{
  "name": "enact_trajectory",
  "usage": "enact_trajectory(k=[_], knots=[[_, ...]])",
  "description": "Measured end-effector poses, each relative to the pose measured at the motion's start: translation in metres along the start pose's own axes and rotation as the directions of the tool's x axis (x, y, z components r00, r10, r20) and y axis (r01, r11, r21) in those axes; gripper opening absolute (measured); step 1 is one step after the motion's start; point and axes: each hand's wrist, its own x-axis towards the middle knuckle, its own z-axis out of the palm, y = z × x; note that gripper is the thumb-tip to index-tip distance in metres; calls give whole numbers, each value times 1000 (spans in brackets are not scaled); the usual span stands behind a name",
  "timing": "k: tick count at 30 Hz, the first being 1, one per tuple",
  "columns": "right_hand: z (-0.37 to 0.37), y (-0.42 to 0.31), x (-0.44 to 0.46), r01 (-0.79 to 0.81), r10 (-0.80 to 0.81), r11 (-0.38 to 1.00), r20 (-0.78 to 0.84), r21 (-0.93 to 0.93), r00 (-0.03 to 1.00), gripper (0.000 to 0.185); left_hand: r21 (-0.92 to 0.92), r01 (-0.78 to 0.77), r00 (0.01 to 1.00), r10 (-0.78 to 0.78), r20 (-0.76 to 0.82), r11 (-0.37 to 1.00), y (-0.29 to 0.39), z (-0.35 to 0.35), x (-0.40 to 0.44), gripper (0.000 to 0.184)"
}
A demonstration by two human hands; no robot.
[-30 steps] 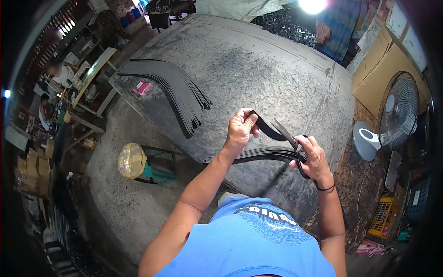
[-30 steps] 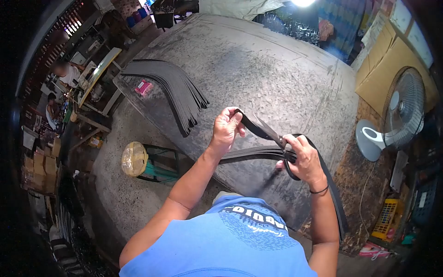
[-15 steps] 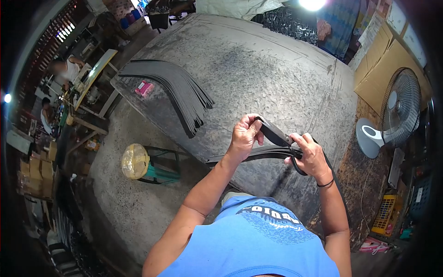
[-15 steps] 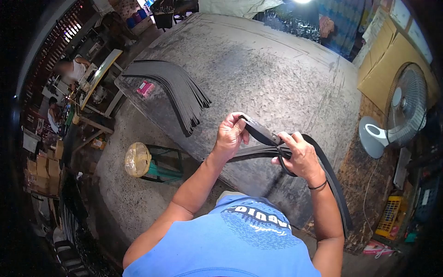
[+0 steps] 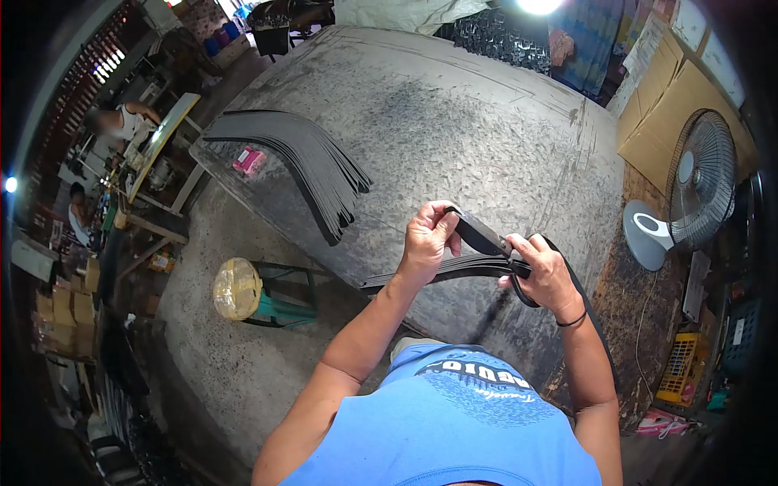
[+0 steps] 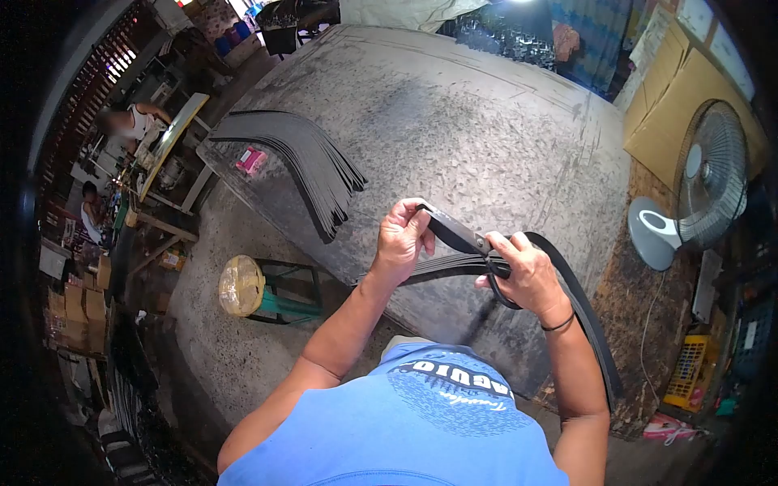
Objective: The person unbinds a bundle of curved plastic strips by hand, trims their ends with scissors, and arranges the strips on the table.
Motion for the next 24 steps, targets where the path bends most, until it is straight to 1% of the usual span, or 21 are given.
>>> enact_trajectory(k=[6,9,11,12,14,17,18,19,20,21,22,23,24], knots=[[1,3,-2,20,-20,1000,-26,-11,999,65,-5,-10,1000,10,5,1000,1,3,0,14],[8,10,-4,9,-8,999,-31,43,999,65,1,24,999,-24,-25,1000,4,6,2,13],[14,15,-4,2,9,992,-85,129,996,67,9,31,999,-31,-29,999,4,6,3,13],[12,16,-4,4,7,991,-84,130,996,67,10,29,999,-29,-31,1000,4,6,3,13],[10,16,-4,-48,60,986,-69,157,996,67,-13,33,999,-33,-25,999,4,5,3,14],[8,15,-4,-38,54,982,-83,187,995,67,13,11,999,-10,-39,1000,4,4,4,14],[7,14,-3,-8,25,982,-88,187,996,67,12,11,999,-10,-44,1000,6,6,4,14],[5,14,-2,-7,23,982,-81,188,996,67,51,12,997,-8,-76,999,8,10,3,15],[5,12,-2,0,23,979,-111,202,994,67,90,16,993,-5,-115,996,11,11,2,16],[5,10,-3,8,21,976,-131,219,991,67,196,-44,995,61,-85,980,11,8,2,23],[2,8,-7,-153,171,951,-45,269,984,67,308,-106,990,128,-53,945,9,1,3,21],[8,14,-12,-24,71,961,-163,277,984,67,417,-157,983,183,-22,895,4,-10,5,20],[6,18,-18,-61,101,965,-147,254,984,65,503,-135,986,168,-21,854,-1,-28,10,15]])
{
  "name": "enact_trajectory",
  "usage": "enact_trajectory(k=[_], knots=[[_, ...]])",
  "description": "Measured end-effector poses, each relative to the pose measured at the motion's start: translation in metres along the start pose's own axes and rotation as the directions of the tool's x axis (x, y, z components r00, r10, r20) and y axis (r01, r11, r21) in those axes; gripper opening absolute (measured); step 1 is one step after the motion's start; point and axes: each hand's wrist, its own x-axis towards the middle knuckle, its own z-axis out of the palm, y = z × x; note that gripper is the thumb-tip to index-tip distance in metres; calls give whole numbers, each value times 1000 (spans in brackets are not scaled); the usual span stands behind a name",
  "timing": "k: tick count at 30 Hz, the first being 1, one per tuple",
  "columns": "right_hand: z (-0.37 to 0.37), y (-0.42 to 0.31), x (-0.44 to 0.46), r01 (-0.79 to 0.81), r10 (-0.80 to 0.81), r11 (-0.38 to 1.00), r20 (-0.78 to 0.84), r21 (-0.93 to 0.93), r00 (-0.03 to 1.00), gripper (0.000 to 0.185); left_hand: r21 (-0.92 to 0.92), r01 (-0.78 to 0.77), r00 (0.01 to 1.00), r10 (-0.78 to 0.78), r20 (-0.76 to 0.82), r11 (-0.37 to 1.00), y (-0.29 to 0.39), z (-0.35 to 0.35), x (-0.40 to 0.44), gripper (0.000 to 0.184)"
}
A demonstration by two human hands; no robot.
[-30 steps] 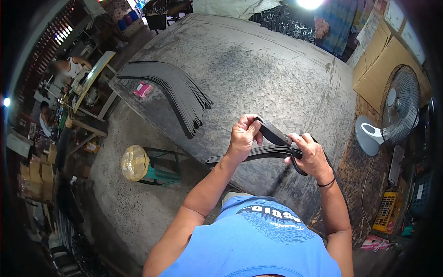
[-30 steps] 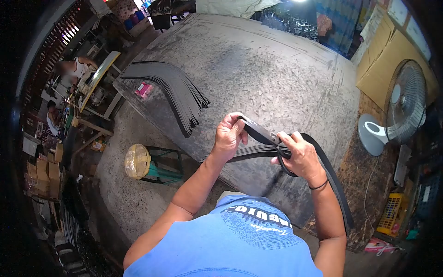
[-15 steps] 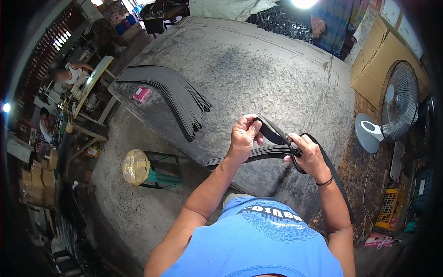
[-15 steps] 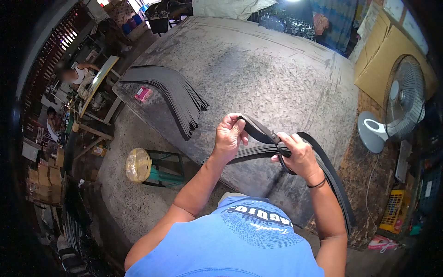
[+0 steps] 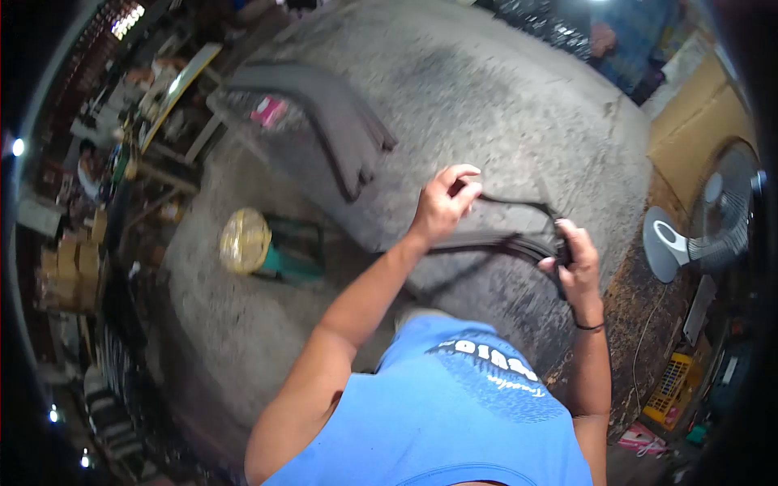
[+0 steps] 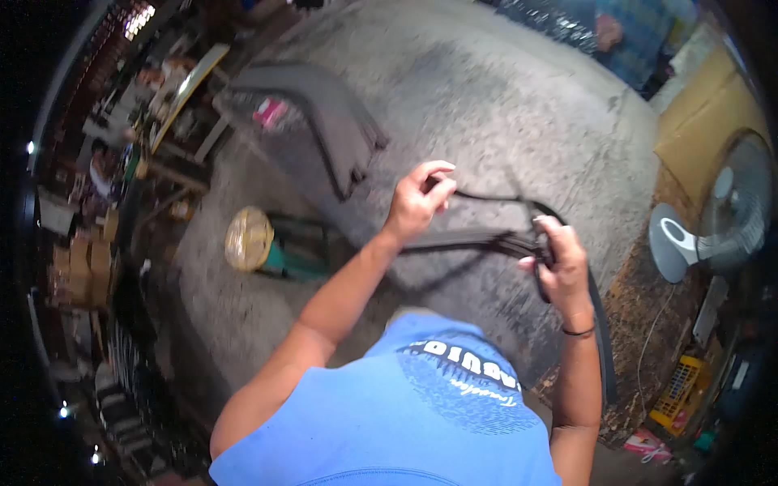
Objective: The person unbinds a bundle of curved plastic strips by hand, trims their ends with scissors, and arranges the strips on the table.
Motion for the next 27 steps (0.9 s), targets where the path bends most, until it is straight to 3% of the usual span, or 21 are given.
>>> enact_trajectory(k=[1,3,7,10,12,17,21,22,25,27], knots=[[-4,4,-8,-40,40,999,17,-25,999,64,98,30,1000,-31,6,995,-16,-15,2,13],[-3,25,-30,-73,79,986,-38,153,996,65,99,180,982,-173,-76,979,-23,-41,1,19],[-17,35,-70,-245,242,968,63,47,968,70,153,315,947,-299,-116,937,-86,-112,-10,24],[-16,48,-95,-224,219,973,84,51,972,67,314,465,885,-446,-135,828,-106,-159,-35,29],[-16,47,-108,-418,413,905,65,85,908,63,346,474,879,-418,-227,809,-114,-187,-59,29],[-16,61,-130,-399,398,915,34,53,917,57,482,504,846,-300,-440,717,-134,-202,-130,25],[-12,56,-127,-455,452,887,44,77,891,53,612,228,931,16,-366,758,-139,-176,-158,23],[-11,55,-125,-467,464,878,51,106,884,51,469,472,857,-264,-442,746,-135,-171,-162,28],[-10,57,-121,-440,435,883,70,165,898,50,537,513,854,-336,-397,670,-140,-173,-164,29],[-10,56,-119,-441,437,880,67,173,897,50,543,494,862,-305,-404,679,-141,-172,-161,28]])
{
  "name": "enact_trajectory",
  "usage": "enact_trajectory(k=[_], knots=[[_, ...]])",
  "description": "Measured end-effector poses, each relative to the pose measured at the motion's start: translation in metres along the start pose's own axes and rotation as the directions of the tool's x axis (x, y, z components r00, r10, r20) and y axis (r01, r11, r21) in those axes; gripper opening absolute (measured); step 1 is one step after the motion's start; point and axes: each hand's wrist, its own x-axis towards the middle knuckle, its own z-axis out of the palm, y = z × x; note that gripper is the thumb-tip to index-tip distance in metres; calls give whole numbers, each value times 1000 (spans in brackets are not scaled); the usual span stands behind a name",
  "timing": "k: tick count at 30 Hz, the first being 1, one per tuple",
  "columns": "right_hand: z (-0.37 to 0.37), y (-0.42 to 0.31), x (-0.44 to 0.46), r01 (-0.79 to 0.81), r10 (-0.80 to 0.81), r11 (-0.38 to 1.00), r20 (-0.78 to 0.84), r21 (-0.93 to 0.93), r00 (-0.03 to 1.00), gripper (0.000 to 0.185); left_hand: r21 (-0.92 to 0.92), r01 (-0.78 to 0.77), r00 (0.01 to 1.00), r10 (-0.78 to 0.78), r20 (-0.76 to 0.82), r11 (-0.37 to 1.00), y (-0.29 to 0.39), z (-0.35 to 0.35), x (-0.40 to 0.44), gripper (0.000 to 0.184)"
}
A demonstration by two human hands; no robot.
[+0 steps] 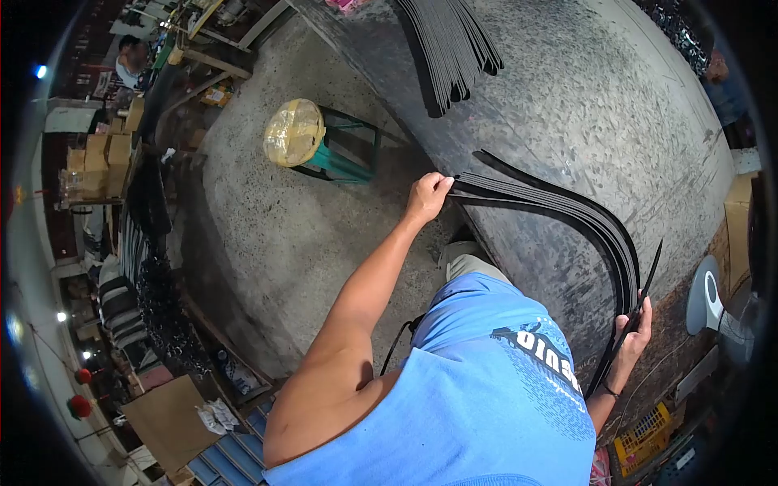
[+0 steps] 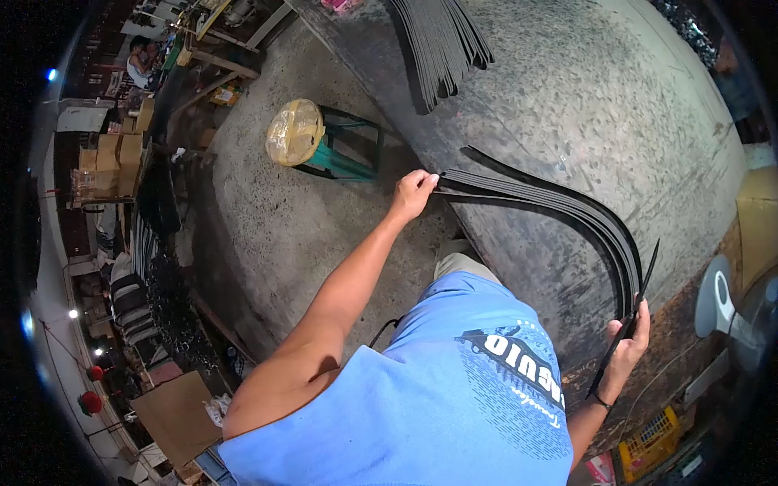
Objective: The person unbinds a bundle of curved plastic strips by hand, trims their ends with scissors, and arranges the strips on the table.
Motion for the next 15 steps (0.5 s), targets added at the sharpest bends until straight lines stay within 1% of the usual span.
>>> enact_trajectory(k=[2,3,5,7,9,11,13,15], knots=[[-2,0,0,-3,3,1000,-5,7,1000,50,-113,-57,995,47,-91,992,0,3,3,24],[-4,1,-1,8,-8,1000,2,-24,1000,50,-114,-54,995,44,-91,992,-2,4,3,24],[-9,7,-2,19,-19,998,10,-55,1000,50,-30,-125,988,121,-97,992,-5,4,5,19],[-13,15,-3,-41,41,999,3,24,999,51,-35,-103,992,99,-83,994,-3,6,2,19],[-13,13,-3,-42,41,999,4,24,999,51,-38,-81,995,78,-68,996,-2,6,1,19],[-13,12,-2,-41,41,999,3,24,999,51,-80,-25,1000,24,-20,996,-2,5,1,20],[-11,12,-1,-30,30,999,2,-43,1000,51,-96,-34,999,34,2,995,-2,4,1,20],[-9,9,1,-24,24,999,-2,-37,1000,51,-112,-42,999,45,21,993,-2,2,3,20]])
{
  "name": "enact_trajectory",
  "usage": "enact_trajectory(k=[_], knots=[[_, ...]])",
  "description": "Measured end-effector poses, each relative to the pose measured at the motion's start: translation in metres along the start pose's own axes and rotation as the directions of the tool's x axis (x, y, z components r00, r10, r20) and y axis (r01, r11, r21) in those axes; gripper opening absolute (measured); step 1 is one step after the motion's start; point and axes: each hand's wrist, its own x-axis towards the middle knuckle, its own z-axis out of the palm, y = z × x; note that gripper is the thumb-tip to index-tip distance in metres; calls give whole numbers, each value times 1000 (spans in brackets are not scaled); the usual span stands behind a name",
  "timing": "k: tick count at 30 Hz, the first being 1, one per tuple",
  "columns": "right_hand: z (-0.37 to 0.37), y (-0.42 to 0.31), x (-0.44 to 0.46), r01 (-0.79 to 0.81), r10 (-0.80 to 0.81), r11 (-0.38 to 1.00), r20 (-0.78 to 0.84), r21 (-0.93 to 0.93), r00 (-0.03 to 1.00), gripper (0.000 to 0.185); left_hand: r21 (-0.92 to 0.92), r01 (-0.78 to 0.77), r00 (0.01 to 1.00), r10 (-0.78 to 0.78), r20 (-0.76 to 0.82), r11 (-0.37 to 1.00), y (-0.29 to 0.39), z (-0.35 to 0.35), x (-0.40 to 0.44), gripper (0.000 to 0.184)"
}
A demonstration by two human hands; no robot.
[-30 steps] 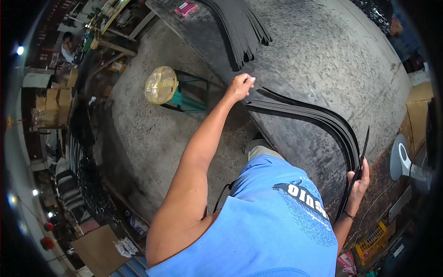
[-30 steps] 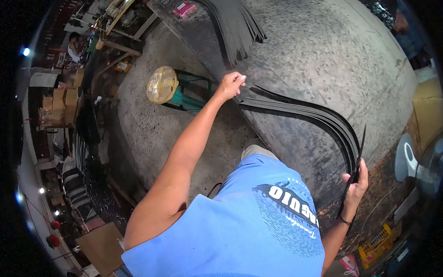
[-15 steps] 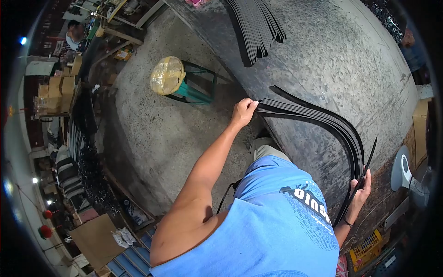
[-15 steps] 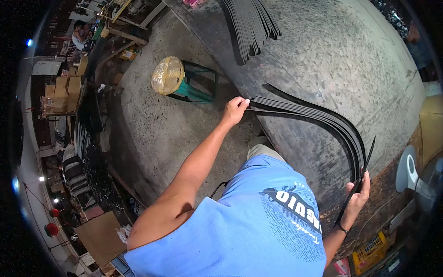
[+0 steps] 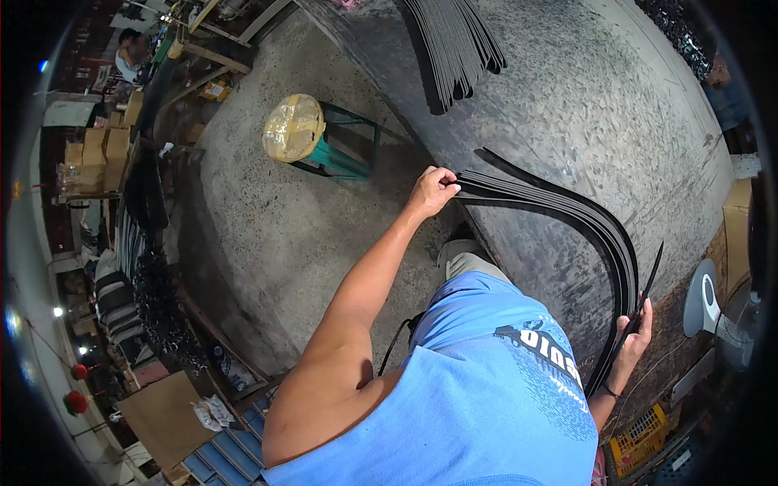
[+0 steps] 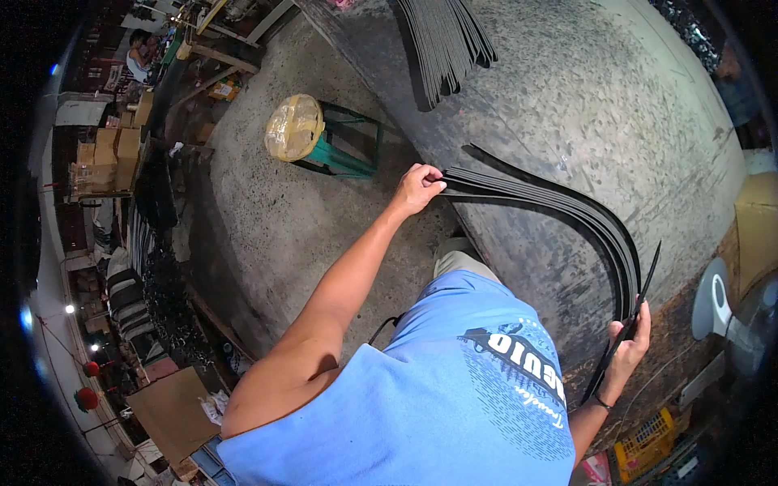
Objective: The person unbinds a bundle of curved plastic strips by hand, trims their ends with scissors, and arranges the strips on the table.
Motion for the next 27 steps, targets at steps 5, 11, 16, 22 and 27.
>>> enact_trajectory(k=[5,11,16,22,27], knots=[[5,-8,6,3,-3,995,-3,98,1000,54,199,-62,983,26,182,978,14,-11,5,19],[21,-60,27,209,-178,959,167,-190,970,61,-624,7,999,25,42,781,68,-4,4,17],[52,-88,55,346,-313,931,234,-117,920,67,-763,-24,999,40,3,646,135,18,12,28],[72,-120,83,420,-337,885,344,-202,876,75,-794,-15,992,108,64,608,175,34,18,19],[80,-134,100,566,-461,784,373,-254,805,74,-864,116,960,167,223,489,207,29,5,15]])
